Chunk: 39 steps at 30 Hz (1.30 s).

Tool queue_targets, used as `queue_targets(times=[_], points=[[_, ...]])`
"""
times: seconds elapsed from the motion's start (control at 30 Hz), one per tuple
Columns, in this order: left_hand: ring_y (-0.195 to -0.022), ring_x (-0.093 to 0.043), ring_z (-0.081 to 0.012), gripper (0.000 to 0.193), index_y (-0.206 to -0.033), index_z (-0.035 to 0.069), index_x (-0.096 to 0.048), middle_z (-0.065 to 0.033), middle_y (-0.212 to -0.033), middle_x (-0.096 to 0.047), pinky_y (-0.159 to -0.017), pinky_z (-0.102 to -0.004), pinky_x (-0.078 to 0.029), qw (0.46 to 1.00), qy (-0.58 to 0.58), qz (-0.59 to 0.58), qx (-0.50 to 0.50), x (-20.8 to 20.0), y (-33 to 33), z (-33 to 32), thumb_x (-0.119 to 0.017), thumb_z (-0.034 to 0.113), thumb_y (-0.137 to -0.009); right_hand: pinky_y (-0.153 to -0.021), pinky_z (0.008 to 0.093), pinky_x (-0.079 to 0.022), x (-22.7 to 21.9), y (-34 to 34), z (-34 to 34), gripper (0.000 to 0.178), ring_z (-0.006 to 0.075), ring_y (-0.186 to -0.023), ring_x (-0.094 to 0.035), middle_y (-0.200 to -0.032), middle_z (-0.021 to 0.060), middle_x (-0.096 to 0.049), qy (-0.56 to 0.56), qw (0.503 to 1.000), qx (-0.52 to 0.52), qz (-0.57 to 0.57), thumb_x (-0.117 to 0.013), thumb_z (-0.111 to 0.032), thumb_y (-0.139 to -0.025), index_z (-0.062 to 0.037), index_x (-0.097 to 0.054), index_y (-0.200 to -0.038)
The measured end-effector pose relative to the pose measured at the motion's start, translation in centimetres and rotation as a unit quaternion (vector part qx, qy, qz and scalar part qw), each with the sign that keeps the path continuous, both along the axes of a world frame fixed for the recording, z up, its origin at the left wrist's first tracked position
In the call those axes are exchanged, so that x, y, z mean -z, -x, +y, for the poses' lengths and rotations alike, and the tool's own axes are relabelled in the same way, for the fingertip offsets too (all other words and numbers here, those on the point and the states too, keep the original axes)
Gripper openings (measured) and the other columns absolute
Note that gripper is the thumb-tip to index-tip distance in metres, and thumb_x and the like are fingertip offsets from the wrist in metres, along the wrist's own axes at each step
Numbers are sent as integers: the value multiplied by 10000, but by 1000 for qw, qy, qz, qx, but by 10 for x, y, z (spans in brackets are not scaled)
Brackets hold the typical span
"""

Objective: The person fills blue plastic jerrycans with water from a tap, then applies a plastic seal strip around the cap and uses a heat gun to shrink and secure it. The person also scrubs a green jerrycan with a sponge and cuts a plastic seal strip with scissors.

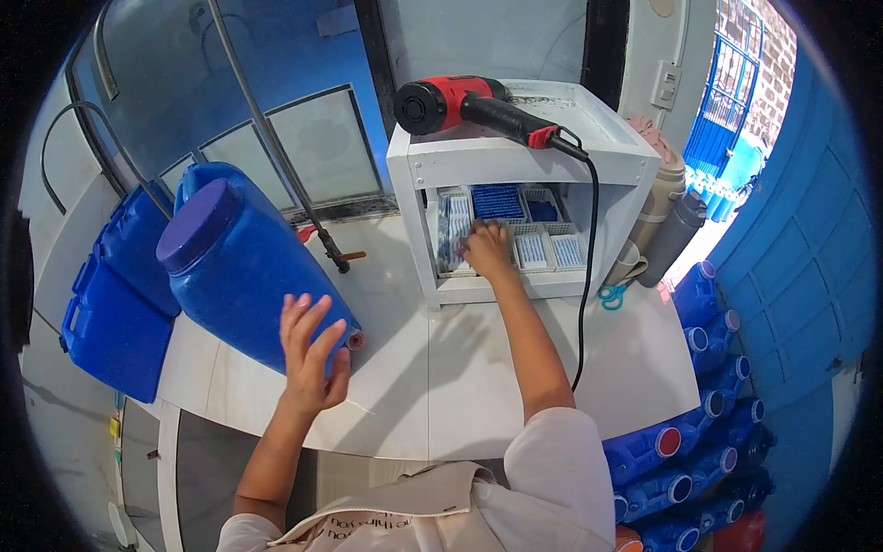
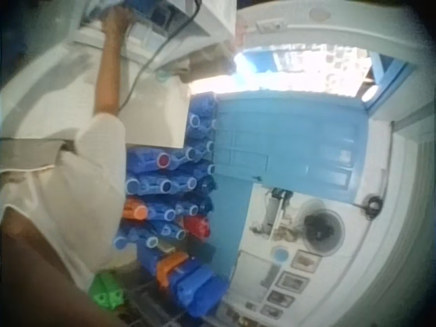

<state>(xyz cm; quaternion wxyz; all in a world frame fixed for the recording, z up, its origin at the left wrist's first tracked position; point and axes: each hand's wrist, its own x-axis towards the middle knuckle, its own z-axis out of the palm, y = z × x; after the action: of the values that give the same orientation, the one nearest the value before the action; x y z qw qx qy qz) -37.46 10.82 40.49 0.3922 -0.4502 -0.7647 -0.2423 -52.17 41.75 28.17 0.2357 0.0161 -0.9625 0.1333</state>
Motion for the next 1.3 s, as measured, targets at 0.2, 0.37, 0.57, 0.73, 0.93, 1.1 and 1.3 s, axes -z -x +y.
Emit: queue_targets(times=[0.2,0.37,0.57,0.73,0.93,1.1,1.3], points=[[-1118,-464,-366,325,-1041,17,-572,-171,-1155,-538,-968,-447,-343,984,-49,-166,43,8,15,22,-528,-21,-721,-782,402,-394,18,20,21,199,305,-895,-516,-903,101,-594,115,991,-15,70,-655,-272,-761,-97,-710,-839],[-963,-537,-243,187,-992,-1,-587,-117,-1042,-587,-862,-322,-411,891,-159,-421,58,7,36,58,-537,105,-846,-719,358,-453,-18,-9,11,169,277,-792,-582,-886,130,-617,439,879,44,181,-621,-185,-825,-34,-681,-870],[-798,-528,-78,185,-897,-1,-583,-32,-805,-579,-749,-250,-431,636,-331,-687,119,18,73,103,-579,183,-883,-735,255,-469,-42,-143,-96,184,143,-867,-575,-1101,93,-564,435,869,-168,165,-571,-11,-851,28,-633,-1020],[-668,-517,-50,134,-883,-8,-574,9,-726,-563,-604,-197,-424,704,-251,-653,126,14,45,110,-599,122,-866,-761,235,-451,-46,-164,-123,135,119,-867,-546,-1138,71,-485,614,761,-131,161,-552,27,-842,47,-618,-958],[-682,-524,-48,118,-879,-22,-570,-25,-756,-597,-597,-206,-429,795,-275,-521,145,-18,31,72,-571,96,-881,-806,282,-425,-74,-157,-137,186,125,-904,-527,-1080,81,-524,799,556,-139,179,-508,-52,-885,27,-553,-1046],[-697,-532,-56,144,-954,-20,-544,-45,-782,-609,-619,-205,-434,821,-306,-466,127,-39,11,37,-589,89,-872,-730,214,-429,-110,-155,-161,204,73,-781,-544,-891,34,-623,781,563,-247,110,-604,-75,-862,28,-591,-1037],[-725,-543,-50,139,-936,-3,-546,-31,-800,-612,-636,-199,-433,801,-331,-470,168,-75,-3,-15,-623,70,-846,-670,185,-415,-159,-167,-193,67,37,-736,-508,-785,-9,-580,694,638,-310,123,-628,-30,-838,12,-595,-880]])
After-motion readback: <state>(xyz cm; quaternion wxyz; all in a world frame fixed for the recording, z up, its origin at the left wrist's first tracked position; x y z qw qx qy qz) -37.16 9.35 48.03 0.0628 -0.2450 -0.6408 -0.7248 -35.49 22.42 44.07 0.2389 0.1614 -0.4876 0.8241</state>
